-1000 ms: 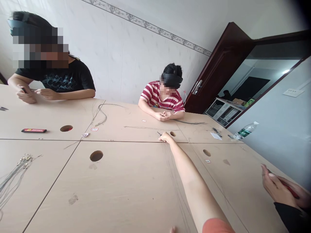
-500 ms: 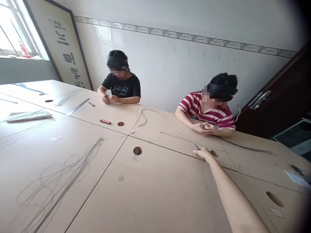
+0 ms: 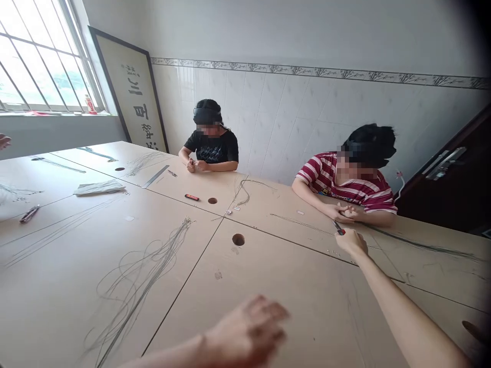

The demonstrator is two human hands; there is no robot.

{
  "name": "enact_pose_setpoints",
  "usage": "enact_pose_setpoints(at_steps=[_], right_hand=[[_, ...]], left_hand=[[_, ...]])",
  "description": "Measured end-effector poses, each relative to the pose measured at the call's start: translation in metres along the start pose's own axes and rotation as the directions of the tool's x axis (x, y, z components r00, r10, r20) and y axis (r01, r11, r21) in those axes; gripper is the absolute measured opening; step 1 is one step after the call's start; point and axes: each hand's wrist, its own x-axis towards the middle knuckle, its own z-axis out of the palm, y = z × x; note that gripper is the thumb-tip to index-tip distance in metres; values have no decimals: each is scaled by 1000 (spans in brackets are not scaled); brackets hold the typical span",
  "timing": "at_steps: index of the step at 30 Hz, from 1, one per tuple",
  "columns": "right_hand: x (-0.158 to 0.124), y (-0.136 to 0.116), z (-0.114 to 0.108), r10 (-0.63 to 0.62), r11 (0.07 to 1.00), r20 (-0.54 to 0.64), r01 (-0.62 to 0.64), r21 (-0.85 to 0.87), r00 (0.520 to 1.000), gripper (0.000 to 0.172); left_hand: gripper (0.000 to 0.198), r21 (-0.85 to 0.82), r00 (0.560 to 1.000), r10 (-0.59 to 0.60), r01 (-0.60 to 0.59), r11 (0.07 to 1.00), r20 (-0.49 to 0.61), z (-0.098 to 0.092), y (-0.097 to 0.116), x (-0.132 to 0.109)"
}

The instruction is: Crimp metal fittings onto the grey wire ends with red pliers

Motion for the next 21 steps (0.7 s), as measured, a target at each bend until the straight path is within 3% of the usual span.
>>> enact_pose_setpoints(at_steps=[1, 2, 3, 6, 8, 11, 15, 17, 21], right_hand=[[-6, -8, -3, -23, 1000, -3, 23, 4, 1000, 26], [-12, -18, -4, -56, 998, -3, 56, 10, 998, 28], [-19, -32, -5, -98, 995, -2, 98, 19, 995, 29], [-48, -89, 5, -287, 957, 24, 285, 60, 958, 28], [-73, -138, 19, -431, 900, 58, 425, 102, 900, 28], [-117, -219, 49, -620, 783, 133, 597, 174, 774, 28], [-166, -312, 88, -767, 642, 198, 725, 250, 610, 30], [-178, -346, 104, -794, 608, 211, 748, 266, 570, 31], [-181, -385, 126, -795, 606, 244, 751, 263, 556, 33]], left_hand=[[28, 67, 982, -187, 190, 980, -37, -17, -30, -17], [30, 143, 908, -413, 419, 897, -73, -33, -60, -35], [34, 177, 834, -540, 552, 815, -115, -48, -88, -53], [46, 225, 627, -753, 777, 588, -200, -73, -152, -100], [53, 245, 536, -822, 838, 488, -195, -73, -175, -117], [61, 272, 460, -872, 871, 408, -165, -58, -189, -119], [67, 299, 401, -898, 892, 338, -181, -39, -197, -101], [68, 302, 374, -906, 902, 307, -198, -35, -202, -94], [68, 289, 343, -923, 914, 285, -176, -34, -209, -95]])
